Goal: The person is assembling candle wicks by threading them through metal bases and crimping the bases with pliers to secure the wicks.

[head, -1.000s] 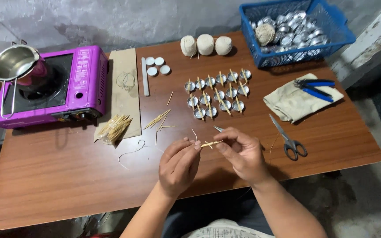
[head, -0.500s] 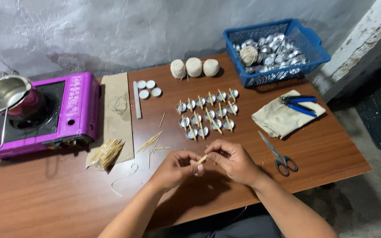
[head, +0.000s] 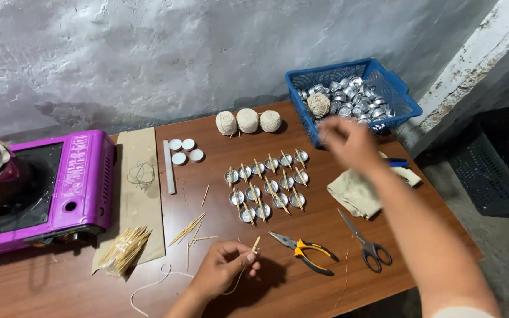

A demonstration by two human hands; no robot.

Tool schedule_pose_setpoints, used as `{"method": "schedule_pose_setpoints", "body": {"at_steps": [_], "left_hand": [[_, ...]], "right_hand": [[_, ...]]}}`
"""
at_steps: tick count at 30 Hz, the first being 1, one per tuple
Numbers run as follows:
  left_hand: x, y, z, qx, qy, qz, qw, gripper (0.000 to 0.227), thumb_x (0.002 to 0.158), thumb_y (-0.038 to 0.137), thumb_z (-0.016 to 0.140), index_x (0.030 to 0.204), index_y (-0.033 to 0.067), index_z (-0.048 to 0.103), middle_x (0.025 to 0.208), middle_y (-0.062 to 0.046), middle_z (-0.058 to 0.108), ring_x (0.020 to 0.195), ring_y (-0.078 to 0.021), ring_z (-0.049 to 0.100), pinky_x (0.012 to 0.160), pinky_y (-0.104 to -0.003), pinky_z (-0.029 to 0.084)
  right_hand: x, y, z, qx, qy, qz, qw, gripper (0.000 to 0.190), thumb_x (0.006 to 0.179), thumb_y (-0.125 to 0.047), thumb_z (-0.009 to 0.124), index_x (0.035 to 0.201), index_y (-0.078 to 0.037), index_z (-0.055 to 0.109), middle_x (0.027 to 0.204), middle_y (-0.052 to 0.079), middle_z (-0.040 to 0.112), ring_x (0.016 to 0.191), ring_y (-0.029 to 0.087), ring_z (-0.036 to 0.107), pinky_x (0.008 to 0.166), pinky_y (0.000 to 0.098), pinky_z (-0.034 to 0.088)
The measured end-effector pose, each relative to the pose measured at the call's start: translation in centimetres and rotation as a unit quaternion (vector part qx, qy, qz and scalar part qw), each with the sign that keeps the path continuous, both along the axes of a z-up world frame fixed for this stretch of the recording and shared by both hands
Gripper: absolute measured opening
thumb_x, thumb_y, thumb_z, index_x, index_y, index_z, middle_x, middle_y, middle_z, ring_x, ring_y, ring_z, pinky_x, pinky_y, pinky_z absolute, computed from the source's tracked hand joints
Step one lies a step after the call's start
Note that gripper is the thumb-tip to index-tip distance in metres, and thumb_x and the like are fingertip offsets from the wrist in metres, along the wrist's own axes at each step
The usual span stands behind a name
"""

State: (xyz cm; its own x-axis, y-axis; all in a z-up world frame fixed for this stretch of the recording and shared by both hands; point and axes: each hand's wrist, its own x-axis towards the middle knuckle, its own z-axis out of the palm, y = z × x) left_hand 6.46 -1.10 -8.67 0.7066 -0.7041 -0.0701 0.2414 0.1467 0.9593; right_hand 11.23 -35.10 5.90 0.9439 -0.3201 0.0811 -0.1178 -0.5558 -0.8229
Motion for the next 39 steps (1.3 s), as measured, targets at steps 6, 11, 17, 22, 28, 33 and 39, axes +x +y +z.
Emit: {"method": "schedule_pose_setpoints", "body": {"at_steps": [6, 11, 17, 22, 28, 33, 39], "left_hand": [[0.4, 0.2, -0.8, 0.011, 0.066, 0.037, 0.997, 0.01, 0.092, 0.002, 0.073, 0.088, -0.005, 0.079, 0.078, -0.018, 0.079, 0.063, -0.0222, 0.071, 0.061, -0.031, 0.06], [0.8, 0.2, -1.8, 0.011, 0.098, 0.069, 0.993, 0.009, 0.09, -0.001, 0.076, 0.087, -0.008, 0.08, 0.074, -0.02, 0.08, 0.057, -0.0227, 0.068, 0.054, -0.031, 0.056], [0.9, 0.0, -2.2, 0.045, 0.119, 0.088, 0.988, 0.01, 0.089, 0.001, 0.077, 0.086, -0.0087, 0.08, 0.073, -0.02, 0.08, 0.054, -0.0224, 0.065, 0.051, -0.031, 0.053], [0.9, 0.0, -2.2, 0.048, 0.123, 0.101, 0.986, 0.011, 0.089, 0.001, 0.078, 0.086, -0.0084, 0.081, 0.072, -0.021, 0.08, 0.052, -0.0226, 0.065, 0.049, -0.031, 0.054], [1.1, 0.0, -3.0, 0.043, 0.067, 0.093, 0.993, 0.014, 0.088, 0.007, 0.079, 0.086, -0.0063, 0.081, 0.071, -0.018, 0.08, 0.053, -0.0197, 0.066, 0.049, -0.029, 0.056], [1.0, 0.0, -3.1, 0.046, 0.073, 0.093, 0.992, 0.016, 0.087, 0.008, 0.079, 0.085, -0.0069, 0.081, 0.072, -0.019, 0.08, 0.055, -0.0205, 0.067, 0.049, -0.03, 0.058], [1.1, -0.1, -2.2, 0.011, 0.029, 0.081, 0.996, 0.013, 0.09, 0.007, 0.077, 0.085, -0.0038, 0.08, 0.072, -0.015, 0.079, 0.05, -0.018, 0.063, 0.047, -0.028, 0.051]], "right_hand": [[16.8, -17.0, -7.4, -0.241, 0.09, -0.067, 0.964, 0.023, 0.103, -0.019, 0.061, 0.118, -0.012, 0.077, 0.124, 0.018, 0.071, 0.109, 0.044, 0.065, 0.087, 0.0597, 0.055], [18.8, -13.7, -5.9, -0.236, 0.236, -0.094, 0.938, 0.038, 0.098, -0.028, 0.072, 0.133, -0.017, 0.068, 0.142, 0.014, 0.061, 0.122, 0.04, 0.061, 0.097, 0.0521, 0.052], [19.7, -11.7, -6.1, -0.282, 0.329, -0.071, 0.898, 0.04, 0.098, -0.017, 0.067, 0.138, -0.019, 0.066, 0.159, 0.018, 0.041, 0.138, 0.042, 0.049, 0.11, 0.054, 0.045], [20.0, -13.9, -8.1, -0.217, 0.279, -0.09, 0.931, 0.036, 0.092, -0.015, 0.078, 0.127, -0.012, 0.071, 0.136, 0.015, 0.065, 0.12, 0.038, 0.063, 0.098, 0.0475, 0.053], [18.5, -15.0, -6.5, -0.113, 0.234, -0.164, 0.952, 0.011, 0.094, -0.014, 0.075, 0.102, -0.009, 0.071, 0.108, 0.012, 0.073, 0.101, 0.03, 0.069, 0.094, 0.0428, 0.056], [17.7, -18.0, -7.0, 0.319, 0.102, -0.212, 0.918, 0.003, 0.095, -0.01, 0.067, 0.093, -0.009, 0.066, 0.082, 0.005, 0.066, 0.069, 0.011, 0.062, 0.061, 0.0219, 0.058], [16.1, -18.0, -6.3, 0.459, 0.071, -0.184, 0.866, 0.03, 0.098, -0.009, 0.06, 0.128, -0.003, 0.058, 0.109, 0.011, 0.062, 0.077, 0.008, 0.059, 0.06, 0.0169, 0.058]]}}
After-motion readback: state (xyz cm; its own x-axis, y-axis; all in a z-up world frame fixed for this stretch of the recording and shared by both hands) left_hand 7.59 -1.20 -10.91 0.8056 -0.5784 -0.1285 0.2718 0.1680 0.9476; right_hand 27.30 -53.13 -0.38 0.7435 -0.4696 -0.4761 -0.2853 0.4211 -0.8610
